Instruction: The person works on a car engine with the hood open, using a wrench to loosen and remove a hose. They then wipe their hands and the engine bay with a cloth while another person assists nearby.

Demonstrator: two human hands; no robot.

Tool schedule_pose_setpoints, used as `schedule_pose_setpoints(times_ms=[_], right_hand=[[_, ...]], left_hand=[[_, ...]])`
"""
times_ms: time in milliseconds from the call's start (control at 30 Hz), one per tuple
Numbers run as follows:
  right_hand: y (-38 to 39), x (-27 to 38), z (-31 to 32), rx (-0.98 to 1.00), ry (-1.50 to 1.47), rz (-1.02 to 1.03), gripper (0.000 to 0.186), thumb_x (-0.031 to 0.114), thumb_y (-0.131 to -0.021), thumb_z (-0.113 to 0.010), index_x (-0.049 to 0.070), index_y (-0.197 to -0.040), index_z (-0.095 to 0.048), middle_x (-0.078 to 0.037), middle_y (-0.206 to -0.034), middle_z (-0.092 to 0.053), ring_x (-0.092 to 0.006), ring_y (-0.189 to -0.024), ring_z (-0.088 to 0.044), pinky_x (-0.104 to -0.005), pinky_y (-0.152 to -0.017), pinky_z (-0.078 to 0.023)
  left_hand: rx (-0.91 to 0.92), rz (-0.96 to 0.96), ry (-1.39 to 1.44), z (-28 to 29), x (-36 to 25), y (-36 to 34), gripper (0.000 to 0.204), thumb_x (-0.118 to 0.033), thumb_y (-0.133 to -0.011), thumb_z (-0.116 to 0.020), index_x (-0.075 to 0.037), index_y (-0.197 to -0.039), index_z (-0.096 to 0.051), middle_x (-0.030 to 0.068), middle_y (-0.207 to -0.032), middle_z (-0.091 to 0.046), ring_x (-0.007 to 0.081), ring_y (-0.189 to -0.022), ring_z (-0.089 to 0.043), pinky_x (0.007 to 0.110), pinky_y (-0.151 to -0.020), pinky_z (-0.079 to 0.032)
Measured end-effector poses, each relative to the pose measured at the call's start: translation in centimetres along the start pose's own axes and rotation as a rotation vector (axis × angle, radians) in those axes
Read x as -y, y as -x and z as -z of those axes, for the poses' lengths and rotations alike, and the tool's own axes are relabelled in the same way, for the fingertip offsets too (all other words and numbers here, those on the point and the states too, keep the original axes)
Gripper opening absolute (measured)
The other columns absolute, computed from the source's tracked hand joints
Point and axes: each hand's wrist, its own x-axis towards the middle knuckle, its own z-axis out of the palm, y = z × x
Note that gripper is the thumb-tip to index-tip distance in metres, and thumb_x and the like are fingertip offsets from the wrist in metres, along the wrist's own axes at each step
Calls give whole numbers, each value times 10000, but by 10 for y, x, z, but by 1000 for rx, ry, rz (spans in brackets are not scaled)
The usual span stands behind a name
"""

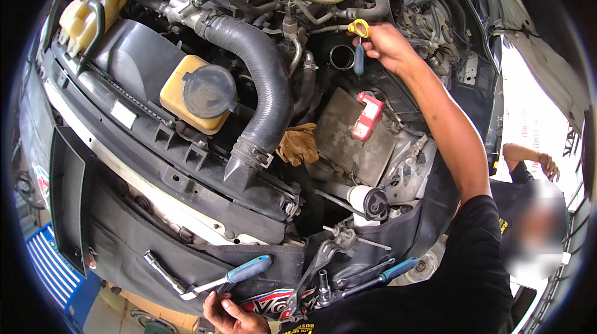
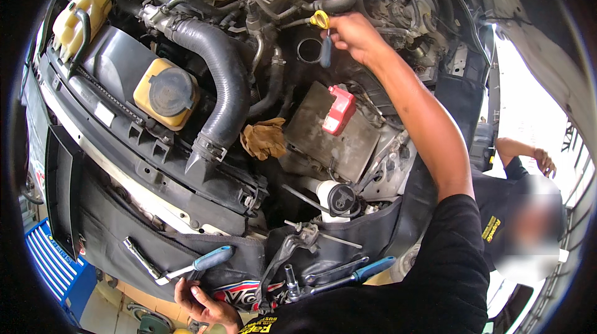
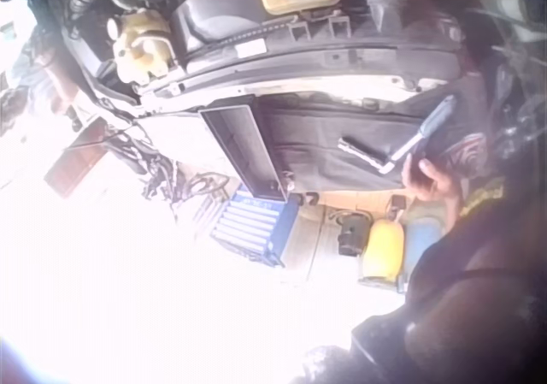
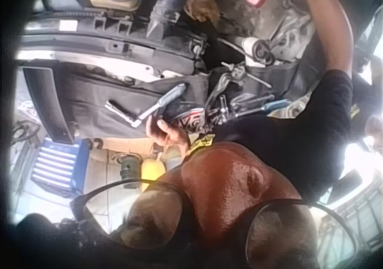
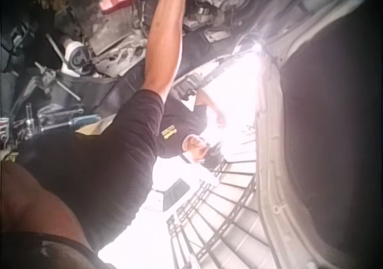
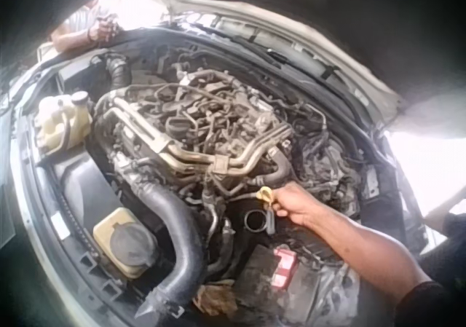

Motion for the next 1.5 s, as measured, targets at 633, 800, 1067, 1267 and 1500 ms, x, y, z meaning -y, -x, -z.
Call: schedule_pose_setpoints(times_ms=[633, 800, 1067, 1267, 1500], right_hand=[[3, -18, 1, -269, 1129, 595, 243, 225, -981, -662, -12, -940, -699, -81, -671, -651, -165, -656, -620, -388, -622, -458], [-2, 0, 2, 33, 23, -1, 196, 162, -965, -630, 24, -1062, -729, -62, -756, -686, -141, -679, -619, -385, -573, -455], [5, -18, 2, -246, 1069, 777, 290, 231, -959, -705, -31, -836, -686, -61, -626, -642, -166, -623, -605, -391, -553, -433], [-1, 3, 0, 71, -148, 5, 216, 93, -969, -592, -71, -1071, -688, -142, -951, -693, -51, -648, -502, -190, -521, -362], [0, -14, 6, -190, 1111, 595, 223, 158, -935, -641, -11, -1072, -689, -257, -893, -716, -319, -890, -732, -488, -718, -512]], left_hand=[[-65, -8, 4, -5, -3, 1, 296, -116, -992, -627, 60, -1226, -584, 147, -1000, -675, 219, -853, -621, 309, -776, -517], [-44, 0, -35, -6, -5, -1, 292, -128, -1005, -610, 58, -1228, -580, 133, -979, -668, 207, -836, -609, 303, -765, -509], [-23, -8, -3, -5, -2, 0, 302, -146, -1009, -611, 42, -1244, -590, 109, -961, -662, 187, -834, -596, 296, -756, -501], [-55, -38, -10, -8, -5, -2, 291, -129, -998, -620, 50, -1226, -600, 106, -958, -659, 179, -807, -586, 282, -731, -493], [-74, -59, -14, -10, -5, -1, 277, -133, -990, -642, 52, -1193, -608, 102, -942, -649, 178, -787, -572, 283, -703, -485]])
